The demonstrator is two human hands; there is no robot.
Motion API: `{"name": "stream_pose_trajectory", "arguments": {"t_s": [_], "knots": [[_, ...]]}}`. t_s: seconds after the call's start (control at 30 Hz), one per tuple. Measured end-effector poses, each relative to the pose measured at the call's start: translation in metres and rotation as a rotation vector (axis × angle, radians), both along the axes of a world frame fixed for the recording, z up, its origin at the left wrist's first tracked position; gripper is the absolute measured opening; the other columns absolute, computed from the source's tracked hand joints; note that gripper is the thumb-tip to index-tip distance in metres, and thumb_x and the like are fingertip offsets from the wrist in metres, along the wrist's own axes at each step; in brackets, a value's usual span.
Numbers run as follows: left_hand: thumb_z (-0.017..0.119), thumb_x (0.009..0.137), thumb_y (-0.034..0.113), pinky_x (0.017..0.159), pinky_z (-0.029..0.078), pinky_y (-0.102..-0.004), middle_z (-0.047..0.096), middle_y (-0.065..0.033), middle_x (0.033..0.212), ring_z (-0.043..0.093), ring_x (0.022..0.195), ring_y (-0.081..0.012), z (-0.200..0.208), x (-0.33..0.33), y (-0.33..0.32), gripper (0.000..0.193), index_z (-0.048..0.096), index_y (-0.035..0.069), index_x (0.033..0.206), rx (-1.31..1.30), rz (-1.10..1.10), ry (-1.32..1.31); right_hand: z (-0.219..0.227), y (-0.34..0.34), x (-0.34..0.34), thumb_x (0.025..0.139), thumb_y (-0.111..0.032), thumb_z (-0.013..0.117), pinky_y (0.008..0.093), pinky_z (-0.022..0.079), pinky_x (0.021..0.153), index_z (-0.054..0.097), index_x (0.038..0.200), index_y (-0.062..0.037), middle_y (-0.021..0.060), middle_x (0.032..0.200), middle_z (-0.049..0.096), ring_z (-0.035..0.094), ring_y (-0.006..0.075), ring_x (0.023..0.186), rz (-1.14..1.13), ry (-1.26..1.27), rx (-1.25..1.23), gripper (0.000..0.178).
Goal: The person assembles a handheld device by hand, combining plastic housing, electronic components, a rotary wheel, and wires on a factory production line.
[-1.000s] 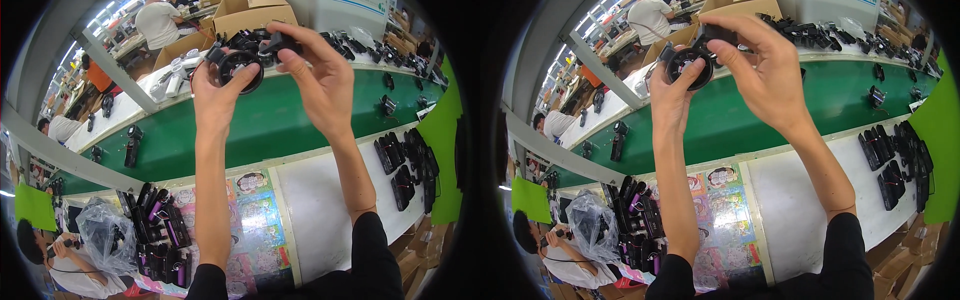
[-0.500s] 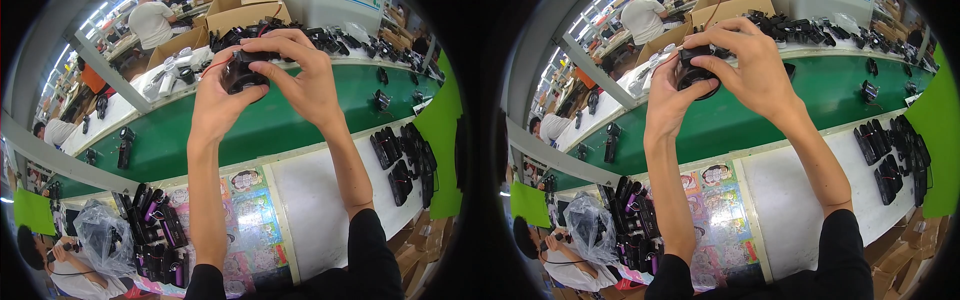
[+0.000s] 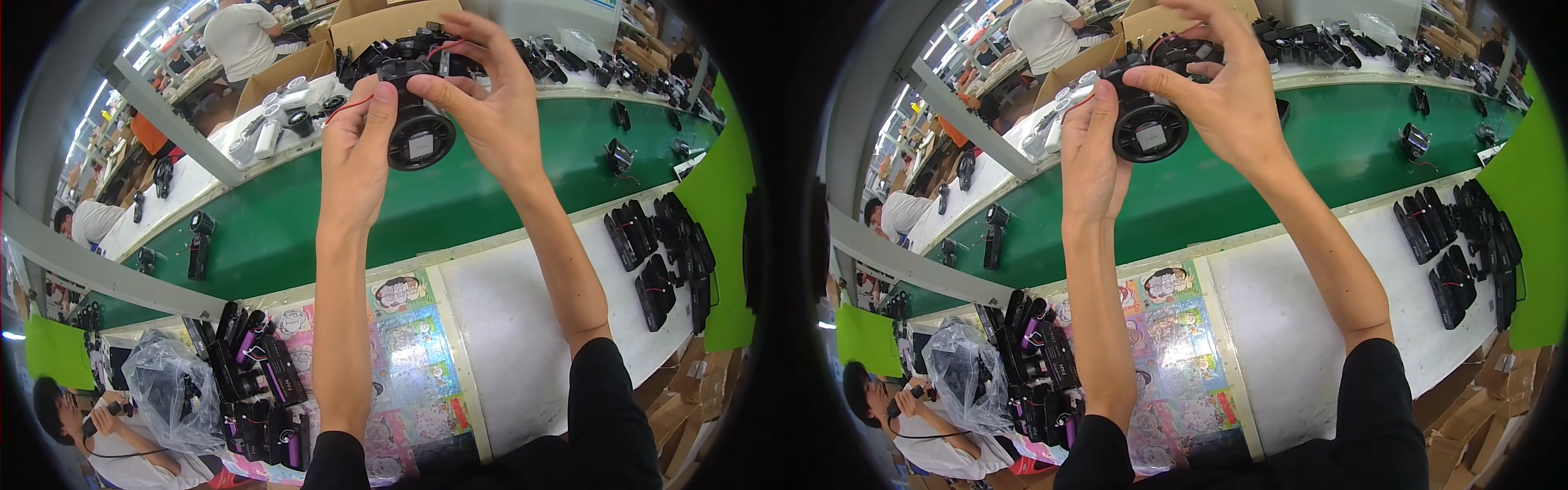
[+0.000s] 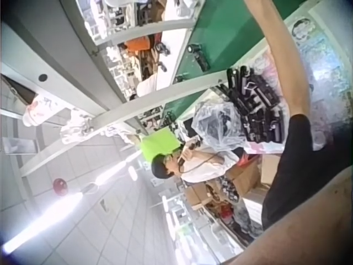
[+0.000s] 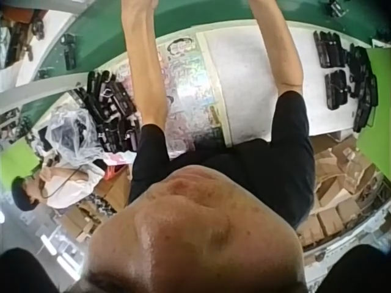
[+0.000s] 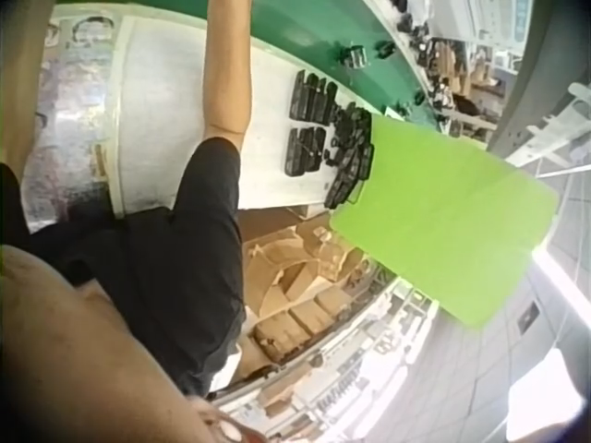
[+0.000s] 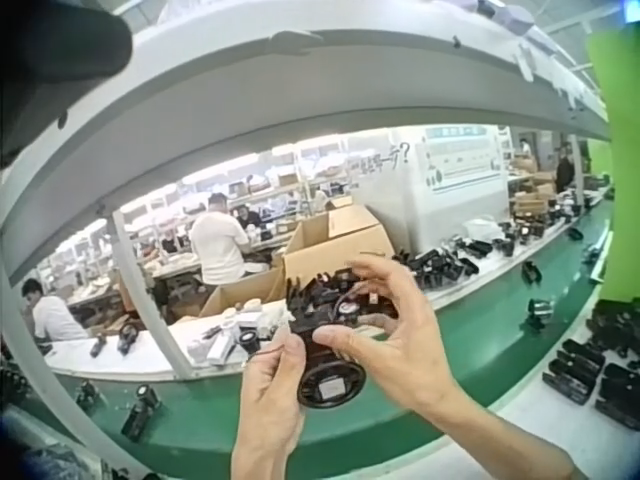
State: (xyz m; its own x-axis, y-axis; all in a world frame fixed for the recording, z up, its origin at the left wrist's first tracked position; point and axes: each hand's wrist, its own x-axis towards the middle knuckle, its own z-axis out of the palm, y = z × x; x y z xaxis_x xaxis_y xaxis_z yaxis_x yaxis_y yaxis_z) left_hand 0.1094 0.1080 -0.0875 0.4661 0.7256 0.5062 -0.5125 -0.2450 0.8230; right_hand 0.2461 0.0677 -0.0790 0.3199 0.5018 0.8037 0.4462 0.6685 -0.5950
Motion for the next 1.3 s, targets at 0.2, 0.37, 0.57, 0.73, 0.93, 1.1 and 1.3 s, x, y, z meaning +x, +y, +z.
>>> {"name": "stream_pose_trajectory", "arguments": {"t_s": [0.2, 0.37, 0.57, 0.73, 0.93, 1.1, 1.3], "knots": [[0.048, 0.098, 0.039, 0.076, 0.051, -0.0263, 0.065, -0.006, 0.095, 0.063, 0.085, -0.0121, -0.001, -0.003, 0.003, 0.042, 0.06, -0.001, 0.104, -0.04, 0.02, -0.046, -0.007, 0.005, -0.024, 0.084, -0.034, 0.071, 0.0262, 0.048, 0.074, 0.049, 0.12, 0.0026, 0.0096, 0.098, 0.059, 0.059, 0.0126, 0.093, 0.387, 0.4, -0.128, 0.056], [0.051, 0.097, 0.036, 0.072, 0.048, -0.0238, 0.065, -0.0039, 0.09, 0.06, 0.08, -0.0095, -0.008, 0.006, 0.004, 0.038, 0.063, 0.0, 0.098, -0.047, 0.139, -0.103, -0.007, 0.003, -0.022, 0.096, -0.04, 0.053, 0.0202, 0.039, 0.058, 0.064, 0.089, -0.0012, -0.0046, 0.072, 0.056, 0.047, 0.0017, 0.069, 0.548, 0.27, -0.341, 0.041], [0.056, 0.095, 0.033, 0.065, 0.045, -0.0205, 0.064, -0.0011, 0.081, 0.056, 0.069, -0.0059, -0.006, 0.004, 0.001, 0.035, 0.065, 0.001, 0.089, -0.098, 0.169, -0.15, -0.008, 0.002, -0.027, 0.096, -0.04, 0.051, 0.0202, 0.039, 0.058, 0.064, 0.081, -0.0014, -0.0047, 0.069, 0.055, 0.047, 0.0021, 0.066, 0.494, 0.251, -0.284, 0.043], [0.054, 0.096, 0.033, 0.067, 0.047, -0.0217, 0.064, -0.0019, 0.084, 0.058, 0.074, -0.0069, -0.007, 0.009, 0.003, 0.035, 0.065, 0.001, 0.093, -0.137, 0.135, -0.141, -0.007, 0.0, -0.028, 0.093, -0.039, 0.057, 0.022, 0.045, 0.069, 0.059, 0.102, 0.0021, 0.004, 0.085, 0.061, 0.055, 0.0075, 0.08, 0.456, 0.301, -0.329, 0.042], [0.036, 0.094, 0.031, 0.094, 0.04, -0.0344, 0.057, -0.0086, 0.117, 0.052, 0.109, -0.0177, -0.013, 0.005, 0.02, 0.044, 0.049, 0.003, 0.125, -0.22, -0.143, -0.267, -0.013, 0.013, -0.002, 0.074, -0.011, 0.076, 0.0335, 0.046, 0.09, 0.048, 0.125, -0.0017, 0.0076, 0.117, 0.057, 0.055, 0.0193, 0.104, 0.362, -0.055, -0.342, 0.059], [0.059, 0.083, 0.034, 0.098, 0.034, -0.0403, 0.052, -0.0112, 0.124, 0.045, 0.117, -0.0242, -0.076, 0.042, 0.043, 0.058, 0.046, 0.0, 0.128, 0.132, 0.205, 0.284, 0.023, -0.014, 0.027, 0.068, -0.006, 0.081, 0.0243, 0.047, 0.086, 0.042, 0.125, 0.0006, 0.0088, 0.109, 0.057, 0.057, 0.0142, 0.099, 0.163, 0.276, -0.128, 0.07], [0.08, 0.064, 0.045, 0.095, 0.038, -0.0463, 0.053, -0.016, 0.117, 0.046, 0.112, -0.0352, -0.166, 0.113, 0.051, 0.087, 0.043, -0.002, 0.127, 0.452, 0.72, 0.98, 0.021, 0.002, 0.044, 0.067, -0.004, 0.081, 0.0255, 0.047, 0.084, 0.042, 0.131, 0.0041, 0.0095, 0.106, 0.06, 0.059, 0.014, 0.095, 0.198, -0.289, 0.579, 0.075]]}}
